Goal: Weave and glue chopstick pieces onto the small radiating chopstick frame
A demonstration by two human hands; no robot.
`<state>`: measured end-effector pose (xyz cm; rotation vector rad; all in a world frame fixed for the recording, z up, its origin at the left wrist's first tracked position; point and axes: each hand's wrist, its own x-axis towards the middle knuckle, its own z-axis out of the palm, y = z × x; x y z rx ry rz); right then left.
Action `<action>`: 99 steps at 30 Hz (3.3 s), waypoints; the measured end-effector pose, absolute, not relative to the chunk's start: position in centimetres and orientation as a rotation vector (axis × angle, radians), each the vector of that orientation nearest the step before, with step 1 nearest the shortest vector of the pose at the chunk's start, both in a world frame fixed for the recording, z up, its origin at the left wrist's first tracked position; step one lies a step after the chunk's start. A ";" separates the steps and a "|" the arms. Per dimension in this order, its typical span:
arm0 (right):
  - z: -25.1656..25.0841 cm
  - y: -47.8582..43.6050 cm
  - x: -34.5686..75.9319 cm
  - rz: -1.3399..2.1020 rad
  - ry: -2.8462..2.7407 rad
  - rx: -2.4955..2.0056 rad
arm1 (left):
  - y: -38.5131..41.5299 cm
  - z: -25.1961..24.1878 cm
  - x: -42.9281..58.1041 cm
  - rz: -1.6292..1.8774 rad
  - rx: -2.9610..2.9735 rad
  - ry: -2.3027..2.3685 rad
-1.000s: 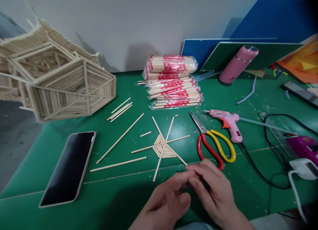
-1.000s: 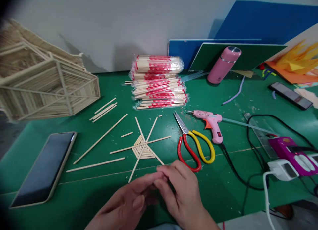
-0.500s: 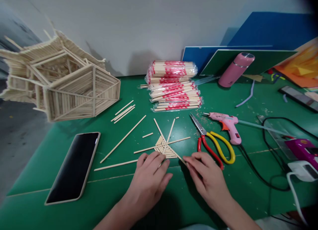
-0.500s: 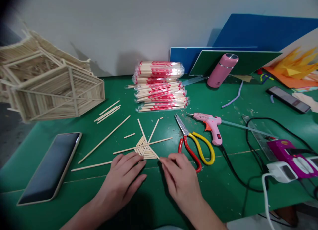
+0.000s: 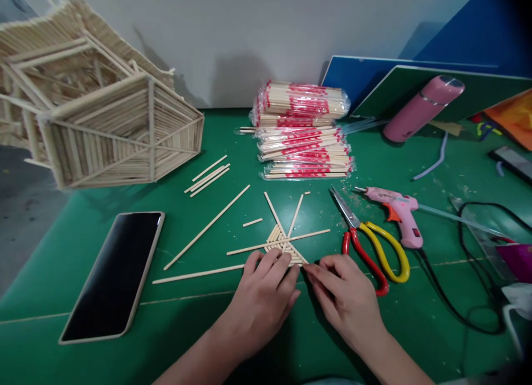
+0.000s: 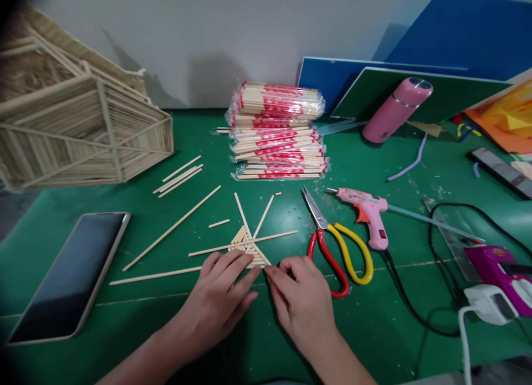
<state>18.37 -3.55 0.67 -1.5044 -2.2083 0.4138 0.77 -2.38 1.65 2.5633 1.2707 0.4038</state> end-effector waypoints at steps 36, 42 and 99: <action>2.0 -2.1 17.6 0.537 -2.053 -1.766 | -2.2 1.5 1.0 0.391 2.614 1.274; 2.0 -2.1 17.6 0.529 -2.079 -1.783 | -2.1 1.8 1.1 0.341 2.590 1.257; 1.9 -2.0 17.7 0.586 -1.941 -1.664 | -2.9 1.3 1.2 0.599 2.717 1.362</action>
